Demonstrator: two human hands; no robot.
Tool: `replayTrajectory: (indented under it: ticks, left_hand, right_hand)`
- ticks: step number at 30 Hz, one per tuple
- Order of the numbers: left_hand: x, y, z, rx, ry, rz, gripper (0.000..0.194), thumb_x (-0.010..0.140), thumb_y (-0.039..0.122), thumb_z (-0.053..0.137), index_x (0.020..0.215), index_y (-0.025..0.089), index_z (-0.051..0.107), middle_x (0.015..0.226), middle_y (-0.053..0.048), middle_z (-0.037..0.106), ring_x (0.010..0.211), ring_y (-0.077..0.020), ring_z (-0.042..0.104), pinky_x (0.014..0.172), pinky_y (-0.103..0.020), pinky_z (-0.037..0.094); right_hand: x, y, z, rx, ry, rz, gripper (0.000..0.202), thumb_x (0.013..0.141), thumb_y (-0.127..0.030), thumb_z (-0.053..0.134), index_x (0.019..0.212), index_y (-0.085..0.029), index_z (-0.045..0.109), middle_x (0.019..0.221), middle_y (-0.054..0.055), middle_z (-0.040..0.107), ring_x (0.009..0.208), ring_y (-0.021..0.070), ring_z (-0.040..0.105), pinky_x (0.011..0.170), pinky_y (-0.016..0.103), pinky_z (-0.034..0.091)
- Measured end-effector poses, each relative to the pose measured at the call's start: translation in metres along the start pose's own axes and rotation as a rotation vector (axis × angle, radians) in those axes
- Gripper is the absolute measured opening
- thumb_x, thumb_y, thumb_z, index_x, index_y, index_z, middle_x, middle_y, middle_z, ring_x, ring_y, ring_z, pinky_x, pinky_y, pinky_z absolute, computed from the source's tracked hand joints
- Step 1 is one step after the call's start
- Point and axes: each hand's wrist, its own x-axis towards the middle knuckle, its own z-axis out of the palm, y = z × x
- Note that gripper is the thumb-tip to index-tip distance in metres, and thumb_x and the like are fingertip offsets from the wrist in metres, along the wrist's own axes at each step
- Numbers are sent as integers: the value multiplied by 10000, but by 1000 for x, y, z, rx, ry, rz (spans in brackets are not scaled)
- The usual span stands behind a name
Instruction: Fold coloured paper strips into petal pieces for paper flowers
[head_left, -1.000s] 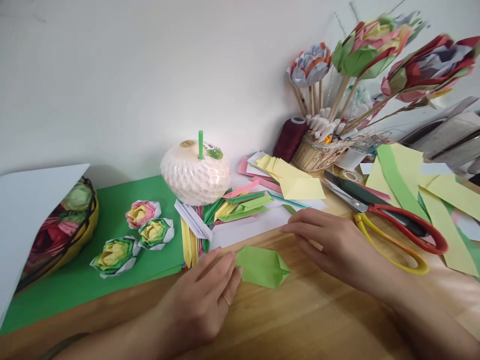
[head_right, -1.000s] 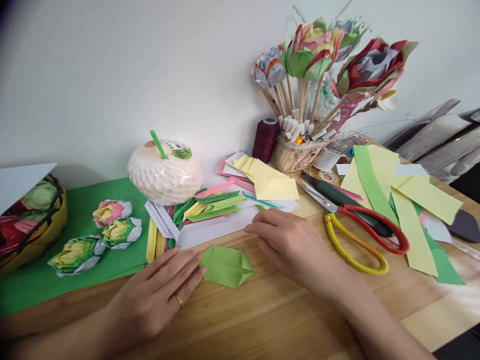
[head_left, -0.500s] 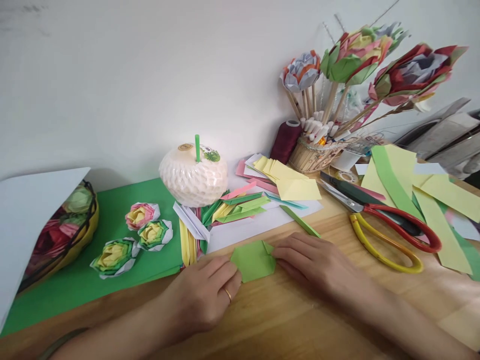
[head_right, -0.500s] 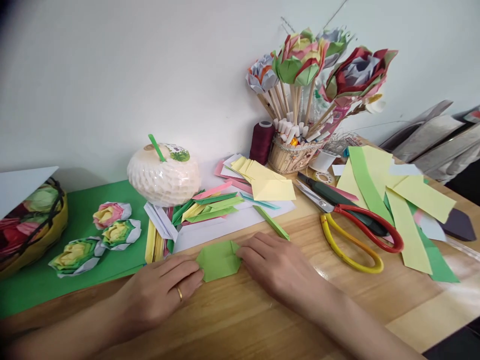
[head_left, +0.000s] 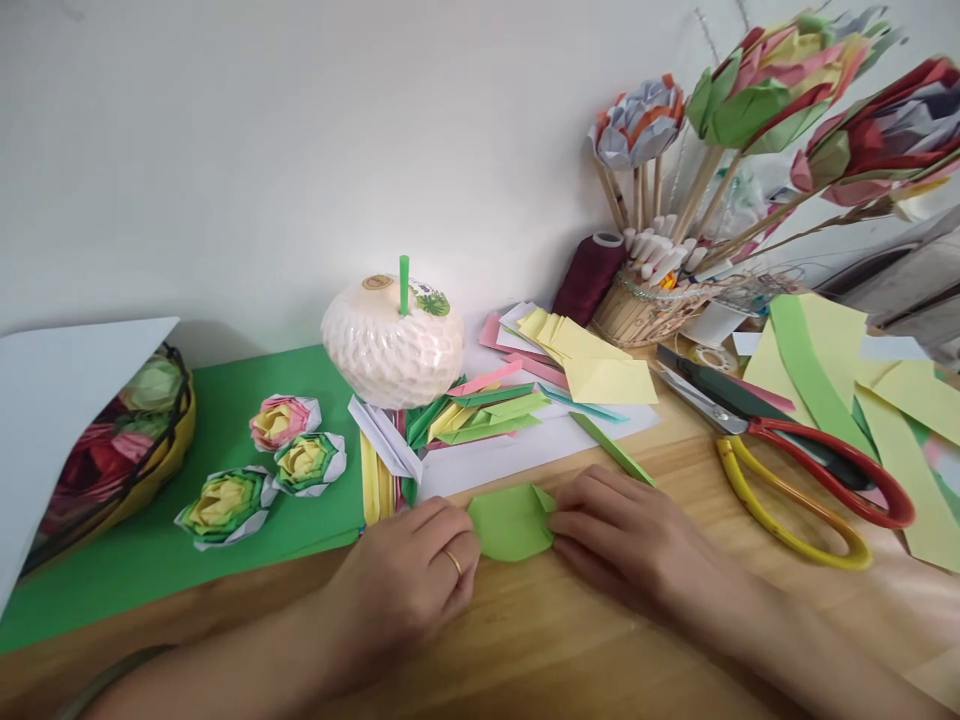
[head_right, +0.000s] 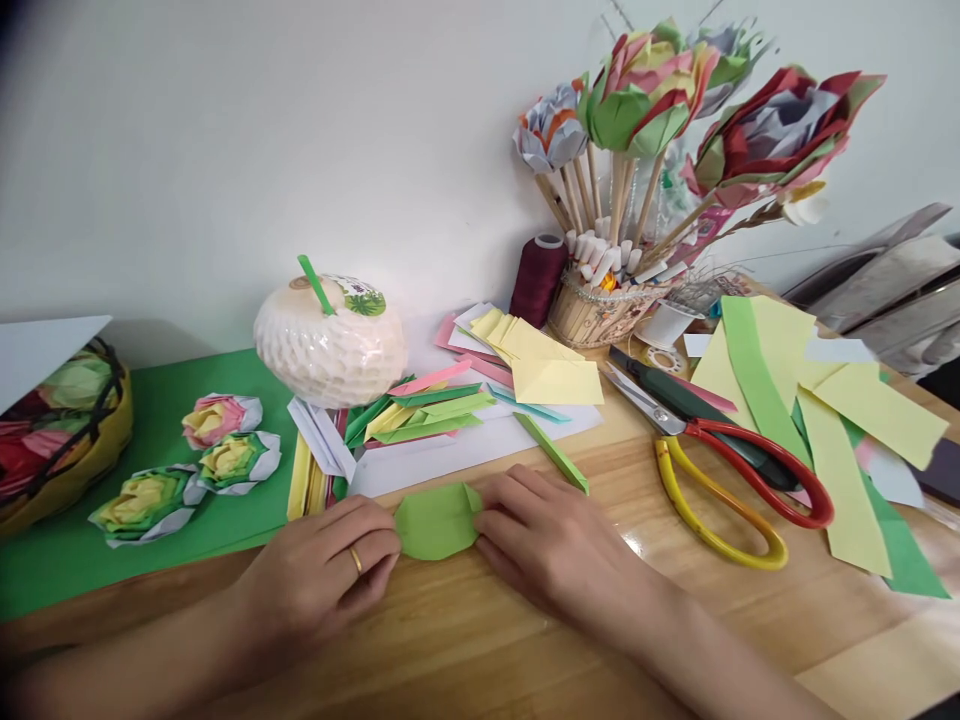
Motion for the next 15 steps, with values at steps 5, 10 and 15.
replayTrajectory:
  ticks: [5,10,15]
  left_hand:
    - [0,4,-2,-101,-39,-118,163,875,100,464,764,142,576,725,-41,589,687,-165,558,614,-267,502]
    - [0,4,-3,-168,-45,-187,178,909,134,463,785,161,588,737,-28,590,688,-154,545,623,-254,486]
    - [1,7,-2,-238,-52,-297,165,892,113,485,767,166,579,747,-18,588,697,-155,526,614,-259,451]
  right_hand:
    - [1,3,-1,125,-55,75,210,941,-147,427,819,-174,596,786,45,569,746,155,542,633,269,458]
    - [-1,5,1,281,-50,164,146,933,-186,480,851,-192,601,837,46,588,781,154,556,663,268,466]
    - [0,0,7,291,-35,309,152,906,-177,512,763,-186,562,767,29,556,711,154,537,613,272,441]
